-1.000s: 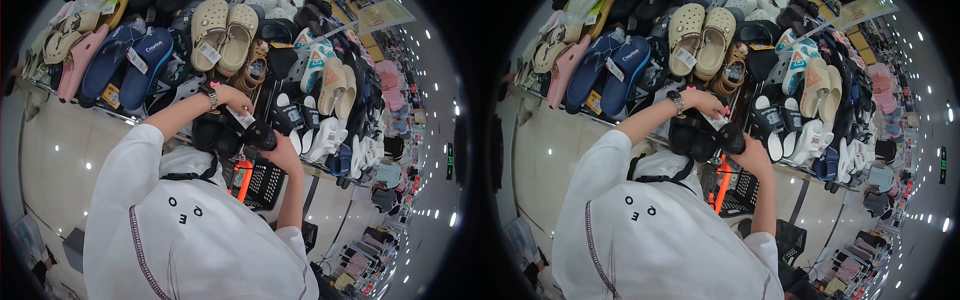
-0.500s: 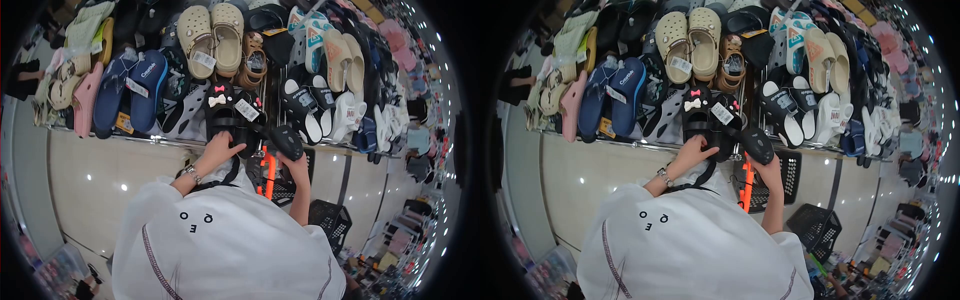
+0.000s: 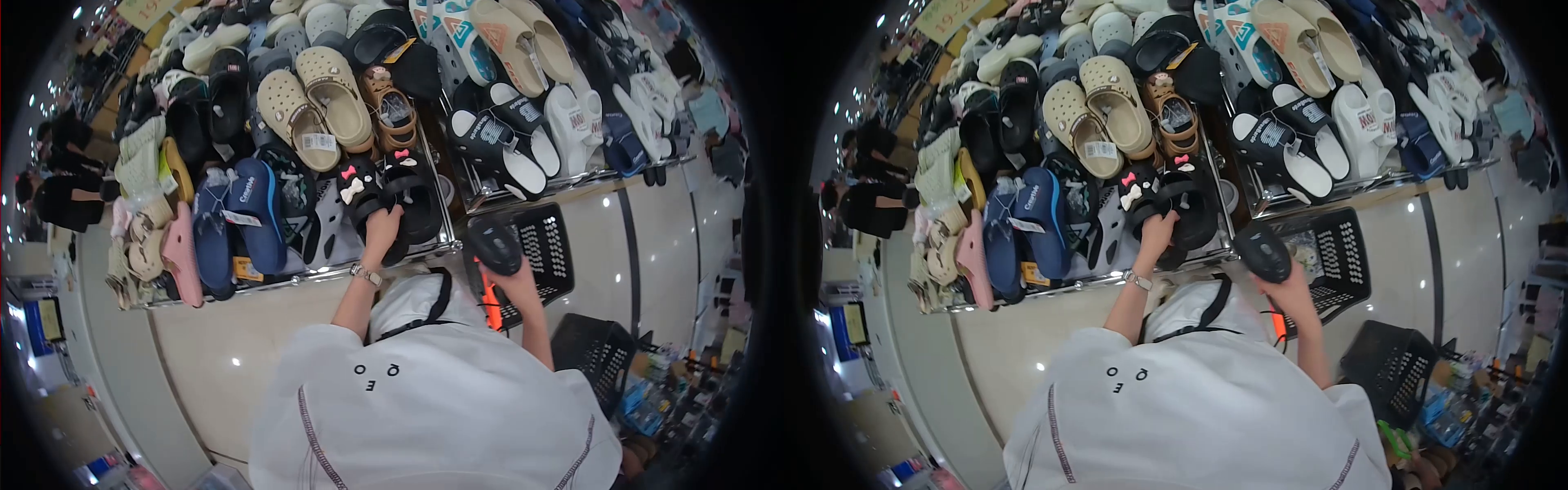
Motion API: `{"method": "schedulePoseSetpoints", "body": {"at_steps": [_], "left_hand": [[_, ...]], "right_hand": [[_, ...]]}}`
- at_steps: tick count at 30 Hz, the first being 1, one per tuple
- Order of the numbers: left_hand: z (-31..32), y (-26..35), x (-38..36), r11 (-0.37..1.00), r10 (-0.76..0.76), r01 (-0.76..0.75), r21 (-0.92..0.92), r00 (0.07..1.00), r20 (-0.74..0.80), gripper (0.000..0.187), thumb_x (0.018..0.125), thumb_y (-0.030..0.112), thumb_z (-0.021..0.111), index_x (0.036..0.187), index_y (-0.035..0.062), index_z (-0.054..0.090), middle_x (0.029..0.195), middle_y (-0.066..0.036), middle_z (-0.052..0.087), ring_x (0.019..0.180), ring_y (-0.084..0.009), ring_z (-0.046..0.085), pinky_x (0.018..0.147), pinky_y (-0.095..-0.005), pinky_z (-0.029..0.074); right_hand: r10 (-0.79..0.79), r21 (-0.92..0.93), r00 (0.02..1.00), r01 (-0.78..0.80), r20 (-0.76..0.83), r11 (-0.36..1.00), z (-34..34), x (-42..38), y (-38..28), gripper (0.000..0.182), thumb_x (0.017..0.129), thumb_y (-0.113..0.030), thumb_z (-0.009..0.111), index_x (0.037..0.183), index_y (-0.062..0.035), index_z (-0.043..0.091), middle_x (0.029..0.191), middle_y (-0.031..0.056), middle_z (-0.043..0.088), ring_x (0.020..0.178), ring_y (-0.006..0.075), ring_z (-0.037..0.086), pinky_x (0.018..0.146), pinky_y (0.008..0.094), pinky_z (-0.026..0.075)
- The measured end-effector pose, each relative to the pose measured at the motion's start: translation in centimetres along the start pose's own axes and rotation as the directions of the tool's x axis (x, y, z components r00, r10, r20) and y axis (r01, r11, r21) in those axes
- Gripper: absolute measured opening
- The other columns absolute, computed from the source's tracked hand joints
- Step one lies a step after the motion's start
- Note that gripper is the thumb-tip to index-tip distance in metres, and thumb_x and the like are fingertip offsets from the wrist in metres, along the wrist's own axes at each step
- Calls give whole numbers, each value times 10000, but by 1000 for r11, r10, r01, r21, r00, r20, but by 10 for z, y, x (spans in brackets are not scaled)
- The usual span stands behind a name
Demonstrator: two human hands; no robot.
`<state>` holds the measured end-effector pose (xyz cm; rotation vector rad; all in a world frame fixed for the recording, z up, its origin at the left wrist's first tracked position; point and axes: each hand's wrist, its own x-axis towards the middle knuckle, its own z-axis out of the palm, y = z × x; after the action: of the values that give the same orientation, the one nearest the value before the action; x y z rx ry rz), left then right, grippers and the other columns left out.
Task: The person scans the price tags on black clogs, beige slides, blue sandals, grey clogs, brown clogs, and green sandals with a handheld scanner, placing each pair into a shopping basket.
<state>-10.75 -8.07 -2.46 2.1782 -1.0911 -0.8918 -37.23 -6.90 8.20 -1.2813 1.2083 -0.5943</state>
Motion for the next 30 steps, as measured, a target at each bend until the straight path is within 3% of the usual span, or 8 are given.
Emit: {"method": "schedulePoseSetpoints", "body": {"at_steps": [2,3,6,8,10,20,24,30], "left_hand": [[-21,13,-11,883,-225,255,-395,967,120,329,730,269,554,734,-59,578,661,-140,583,634,-223,588,586,-295,452],[-22,-4,-6,748,-167,259,-610,964,205,284,718,246,551,774,-29,594,685,-73,575,582,-174,554,529,-260,430],[-45,-10,-24,238,70,331,-913,932,356,315,795,219,541,947,-56,549,789,-116,582,612,-215,564,576,-317,473],[-42,-38,-26,277,424,104,-955,879,218,277,867,217,463,1005,-14,528,835,-124,575,724,-258,569,675,-345,480],[-47,-29,-50,-419,456,326,-848,883,114,198,825,132,540,988,20,540,807,-94,569,754,-217,559,698,-308,461],[-93,-14,-70,110,176,-27,-994,984,-7,176,800,91,563,961,23,540,789,-80,565,736,-189,552,691,-289,449],[-93,-4,-68,296,88,-142,-945,989,-121,171,789,73,574,949,25,540,781,-74,563,728,-177,549,687,-281,444],[-105,35,-64,480,-1,-334,-812,925,-381,199,766,51,587,952,12,526,760,-64,560,727,-158,546,687,-271,436]], "right_hand": [[10,101,998,-3,-69,995,-5,-4,-3,195,690,-36,680,838,-9,557,657,26,580,557,88,541,524,232,434],[5,160,997,8,-79,987,-8,-4,-1,185,692,-33,676,834,-10,560,662,26,581,559,89,540,526,232,432],[-41,223,998,49,-42,973,-15,0,-7,164,696,-44,669,820,-11,566,648,21,570,553,93,533,522,236,424],[-44,211,998,54,-49,976,-16,3,-4,180,693,-52,676,832,-13,568,640,20,565,552,91,530,520,233,421],[-52,279,998,60,-33,959,-12,1,-8,201,695,-58,680,857,-18,567,667,20,569,556,88,529,519,230,418],[-297,454,941,196,163,869,21,-10,-50,328,750,-1,630,1062,-10,528,932,66,613,825,129,579,715,261,469],[-279,178,954,258,107,950,25,1,-26,385,696,-59,710,1039,-11,542,896,50,627,846,116,576,739,272,461],[-126,157,981,103,147,982,20,-7,-43,597,581,-80,788,1082,-4,471,980,86,586,888,142,569,773,291,450]]}}
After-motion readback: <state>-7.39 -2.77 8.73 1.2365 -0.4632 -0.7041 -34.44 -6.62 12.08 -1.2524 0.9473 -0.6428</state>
